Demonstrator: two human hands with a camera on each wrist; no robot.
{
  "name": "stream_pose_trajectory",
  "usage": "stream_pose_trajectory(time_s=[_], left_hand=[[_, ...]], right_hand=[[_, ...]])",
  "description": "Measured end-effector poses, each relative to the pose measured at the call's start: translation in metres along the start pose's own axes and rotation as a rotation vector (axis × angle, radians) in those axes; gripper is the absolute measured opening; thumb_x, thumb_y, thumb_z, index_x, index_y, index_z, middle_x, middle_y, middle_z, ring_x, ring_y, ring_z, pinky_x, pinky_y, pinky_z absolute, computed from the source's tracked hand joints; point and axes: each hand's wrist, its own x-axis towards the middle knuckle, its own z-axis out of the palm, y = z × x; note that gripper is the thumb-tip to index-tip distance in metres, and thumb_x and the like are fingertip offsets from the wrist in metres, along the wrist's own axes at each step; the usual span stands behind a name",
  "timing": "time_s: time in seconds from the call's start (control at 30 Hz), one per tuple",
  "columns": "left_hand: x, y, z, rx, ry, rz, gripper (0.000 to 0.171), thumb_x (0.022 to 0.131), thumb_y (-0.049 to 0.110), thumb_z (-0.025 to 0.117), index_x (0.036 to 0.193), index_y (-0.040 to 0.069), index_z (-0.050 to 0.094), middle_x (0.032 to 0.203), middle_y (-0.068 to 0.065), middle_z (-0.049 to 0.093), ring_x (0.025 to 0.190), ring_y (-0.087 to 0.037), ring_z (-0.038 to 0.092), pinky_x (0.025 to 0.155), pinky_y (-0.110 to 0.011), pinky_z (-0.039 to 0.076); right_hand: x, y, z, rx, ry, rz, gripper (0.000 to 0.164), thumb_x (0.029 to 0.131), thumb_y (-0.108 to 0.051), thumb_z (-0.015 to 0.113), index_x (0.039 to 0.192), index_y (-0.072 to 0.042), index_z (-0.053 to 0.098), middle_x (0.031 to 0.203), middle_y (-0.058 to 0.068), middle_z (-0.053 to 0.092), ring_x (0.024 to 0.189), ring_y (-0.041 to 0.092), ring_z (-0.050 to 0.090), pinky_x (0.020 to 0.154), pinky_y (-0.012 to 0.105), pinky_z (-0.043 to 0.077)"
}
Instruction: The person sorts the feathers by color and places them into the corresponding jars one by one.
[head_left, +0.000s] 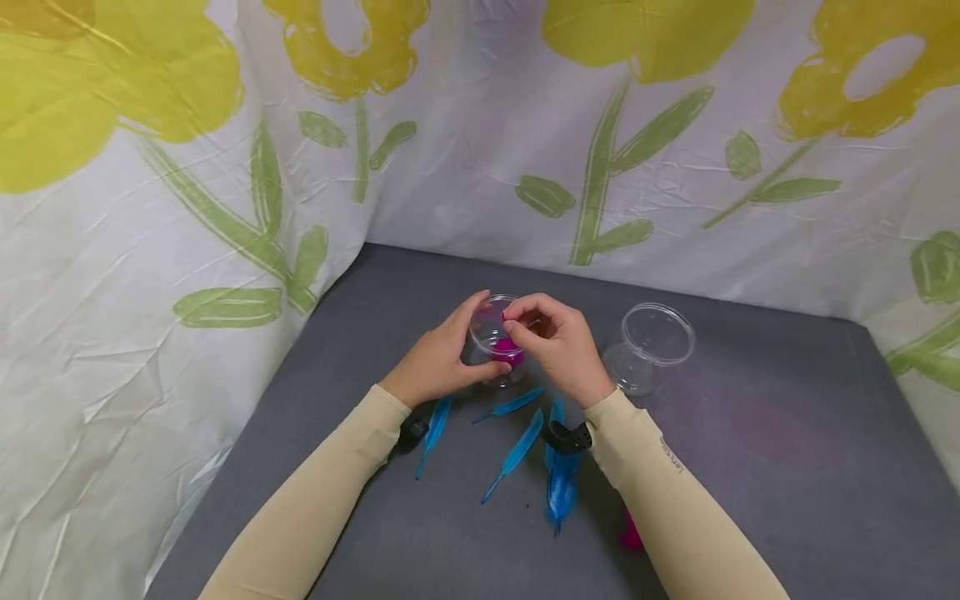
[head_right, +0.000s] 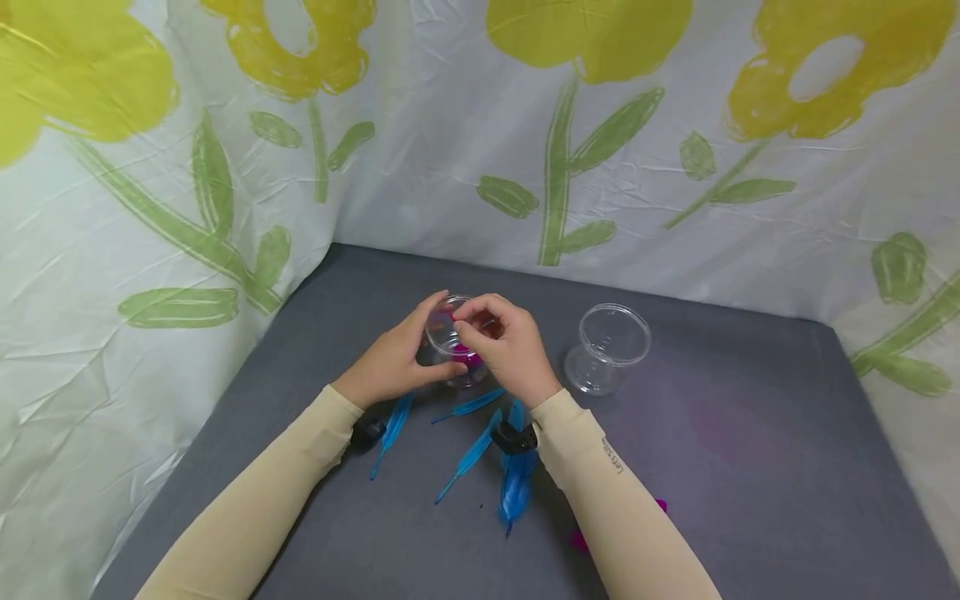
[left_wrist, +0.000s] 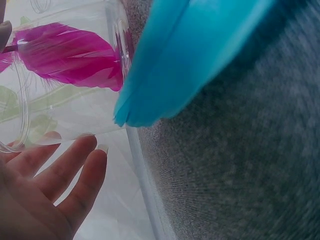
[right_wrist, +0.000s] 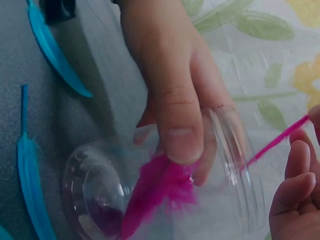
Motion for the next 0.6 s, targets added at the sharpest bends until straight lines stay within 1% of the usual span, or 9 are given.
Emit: stream_pose_trajectory(time_s=[0.23,0.43,0.5,0.6], left_hand=[[0.0001,0.0009,0.0,-0.025,0.002,0.024,0.115,0.088,0.071,0.078,0.174,0.031,0.012,0.171,0.003,0.041,0.145,-0.026,0.058,0.118,-0.052,0.052],[0.0001,0.0022,-0.0011,-0.012,0.003,0.012,0.115,0.088,0.071,0.078,0.174,0.03,0.013,0.172,0.003,0.041,0.144,-0.028,0.059,0.117,-0.052,0.053],[0.0004,0.0026,-0.0012,-0.013,0.002,0.011,0.115,0.088,0.07,0.078,0.174,0.029,0.013,0.172,0.003,0.041,0.144,-0.028,0.059,0.118,-0.053,0.052],[0.0008,0.0034,-0.0012,-0.019,-0.003,0.013,0.114,0.089,0.07,0.078,0.174,0.029,0.013,0.172,0.003,0.041,0.146,-0.028,0.058,0.119,-0.053,0.051]], right_hand=[[-0.0022,0.0002,-0.0024,-0.021,-0.01,-0.003,0.011,0.102,-0.013,0.075,0.111,-0.008,0.076,0.105,0.005,0.07,0.085,0.025,0.064,0.071,0.022,0.055],[-0.0036,-0.0003,-0.0047,-0.031,-0.028,-0.028,0.014,0.102,-0.011,0.076,0.113,-0.003,0.075,0.11,0.006,0.071,0.084,0.024,0.063,0.071,0.023,0.055],[-0.0045,-0.0007,-0.0058,-0.037,-0.033,-0.031,0.014,0.102,-0.012,0.076,0.113,-0.004,0.075,0.11,0.006,0.072,0.083,0.024,0.062,0.071,0.023,0.054],[-0.0071,-0.0016,-0.0089,-0.062,-0.041,-0.031,0.011,0.102,-0.014,0.076,0.112,-0.008,0.076,0.11,0.005,0.071,0.085,0.024,0.062,0.073,0.024,0.054]])
